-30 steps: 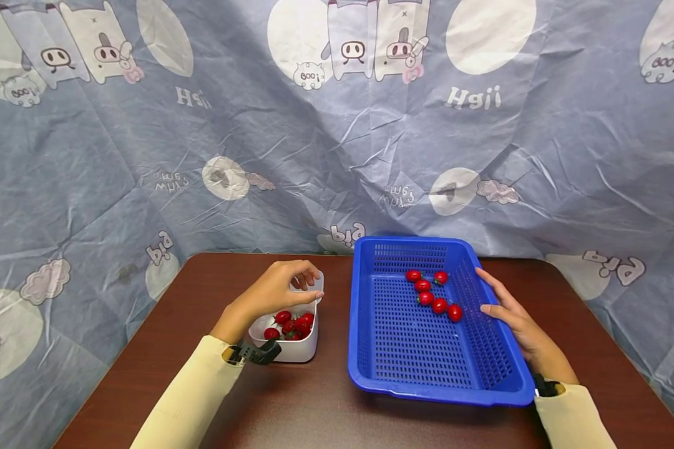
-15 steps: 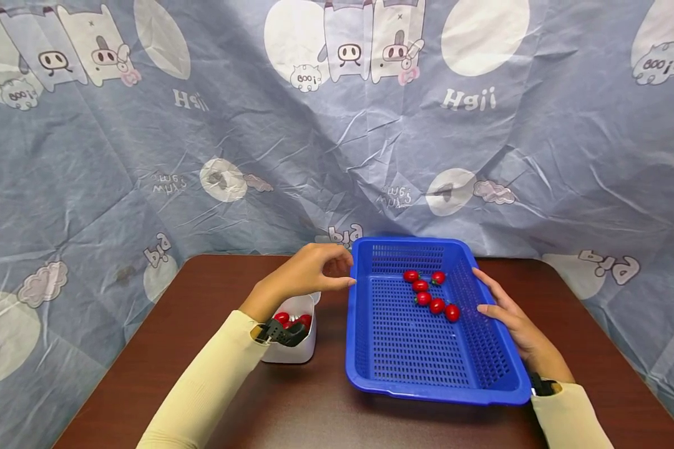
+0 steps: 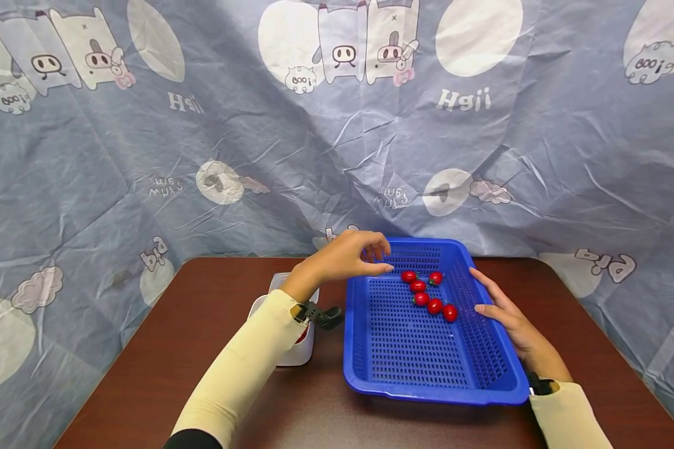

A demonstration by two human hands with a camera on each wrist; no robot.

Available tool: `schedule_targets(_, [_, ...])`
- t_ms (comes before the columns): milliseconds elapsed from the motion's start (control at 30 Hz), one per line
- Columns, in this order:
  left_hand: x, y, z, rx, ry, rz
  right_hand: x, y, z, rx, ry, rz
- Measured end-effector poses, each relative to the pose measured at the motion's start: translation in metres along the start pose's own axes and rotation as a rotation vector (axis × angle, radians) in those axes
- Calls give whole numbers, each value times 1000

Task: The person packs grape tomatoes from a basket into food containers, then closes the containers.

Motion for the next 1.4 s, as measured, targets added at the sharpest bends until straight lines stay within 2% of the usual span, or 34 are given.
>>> schedule_targets(167, [-2, -12, 22, 20, -7, -61, -1, 0, -2, 4, -6, -3])
schedule_targets(300, [0, -25, 38, 29, -6, -88, -3, 3, -3, -29, -28, -40])
schedule_targets(600, [4, -59, 67, 30, 47, -149, -2, 1, -4, -26, -26, -25])
schedule_targets(967, [6, -105, 85, 84, 99, -162, -5, 1, -6, -7, -21, -11])
schedule_targets(1200, [4, -139, 93, 178, 95, -67, -3, -1, -4, 22, -2, 7])
schedule_targets(1400, [2, -163, 91, 282, 113, 13, 1, -3, -3, 44, 19, 33])
Point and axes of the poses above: each hand's wrist, its own z-axis towards the middle knuckle, its own y-axis out of the back of the hand, x = y × z, the point moved 7 cm from there along z, towards the middle knuckle, and after that the axes turned 4 degrees about y, right-handed, at the moved point
